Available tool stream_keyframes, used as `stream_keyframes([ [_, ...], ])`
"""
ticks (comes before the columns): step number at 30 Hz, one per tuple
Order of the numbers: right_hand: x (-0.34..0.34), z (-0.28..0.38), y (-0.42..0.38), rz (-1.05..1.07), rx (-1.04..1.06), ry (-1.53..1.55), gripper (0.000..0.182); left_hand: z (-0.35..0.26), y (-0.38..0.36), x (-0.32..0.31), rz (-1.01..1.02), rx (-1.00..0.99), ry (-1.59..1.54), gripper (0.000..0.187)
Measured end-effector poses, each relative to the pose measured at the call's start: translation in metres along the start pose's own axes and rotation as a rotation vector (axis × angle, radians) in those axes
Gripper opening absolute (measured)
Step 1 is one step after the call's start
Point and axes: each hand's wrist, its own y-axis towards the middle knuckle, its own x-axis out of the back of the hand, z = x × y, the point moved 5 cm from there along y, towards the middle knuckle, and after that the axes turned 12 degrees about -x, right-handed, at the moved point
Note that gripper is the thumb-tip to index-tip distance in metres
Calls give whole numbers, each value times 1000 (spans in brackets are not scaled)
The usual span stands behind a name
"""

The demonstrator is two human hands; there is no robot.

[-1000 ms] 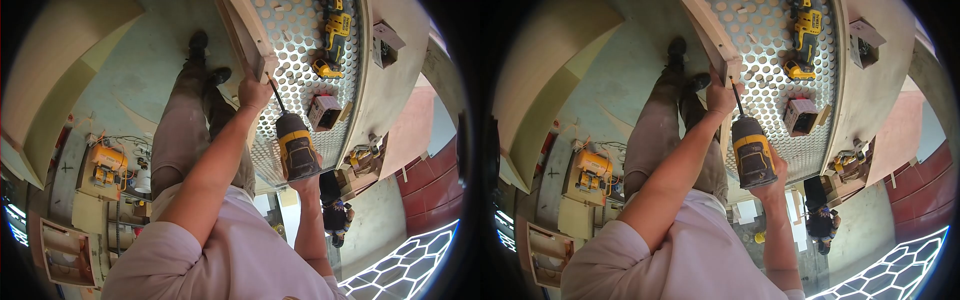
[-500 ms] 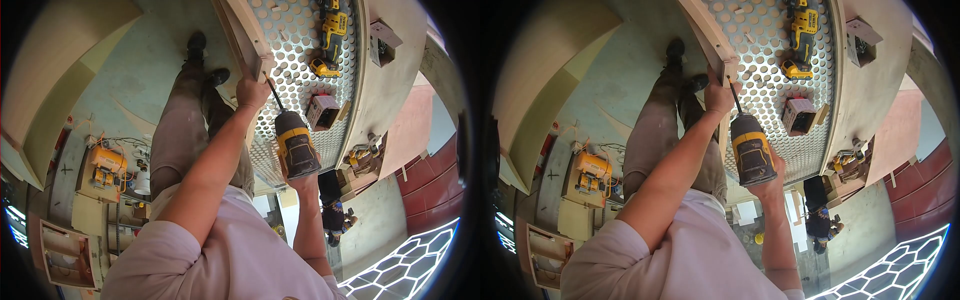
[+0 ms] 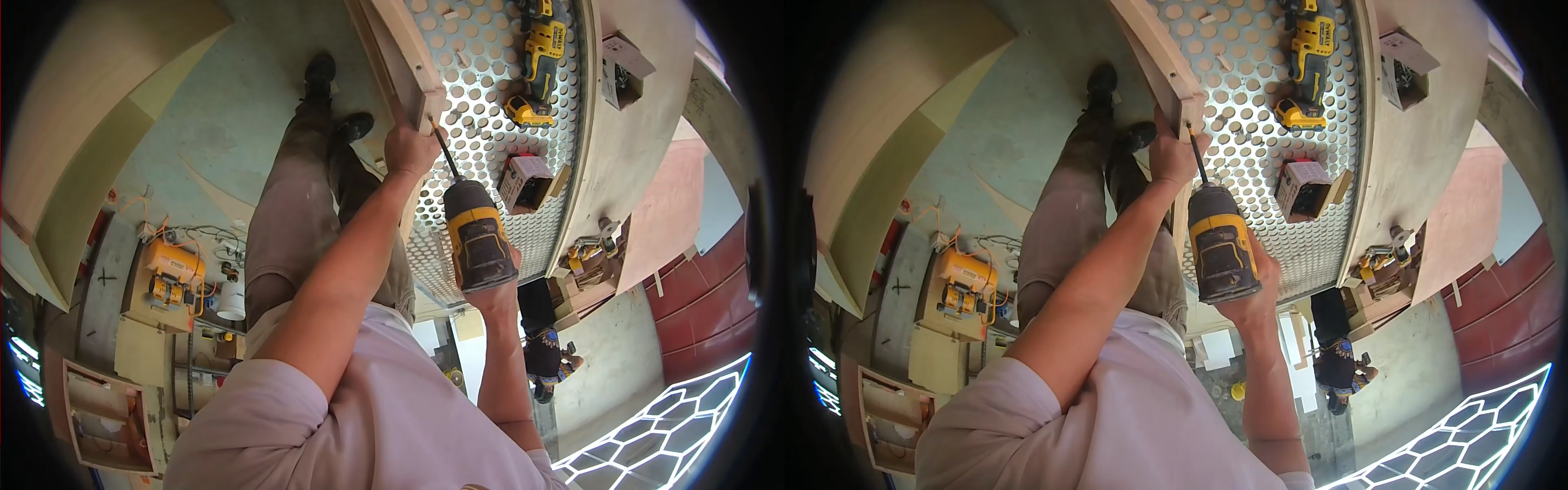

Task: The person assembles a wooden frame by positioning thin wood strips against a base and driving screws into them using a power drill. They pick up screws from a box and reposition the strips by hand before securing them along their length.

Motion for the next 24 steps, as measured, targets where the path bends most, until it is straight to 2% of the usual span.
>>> stream_keyframes([
  [6, -3, -1, 0, -28, 54, -52, 55, 2, 1, -1, -9, 5, -11, 109],
  [9, -4, -2, 0, -37, 85, -57, 56, 4, 0, -2, -79, -48, -6, 100],
  [15, 1, 3, 2, -34, 83, -79, 50, 5, -1, -3, -27, -45, 84, 107],
  [24, 7, 6, 3, -30, 47, -46, 47, 3, -2, -1, 5, -53, 105, 105],
])
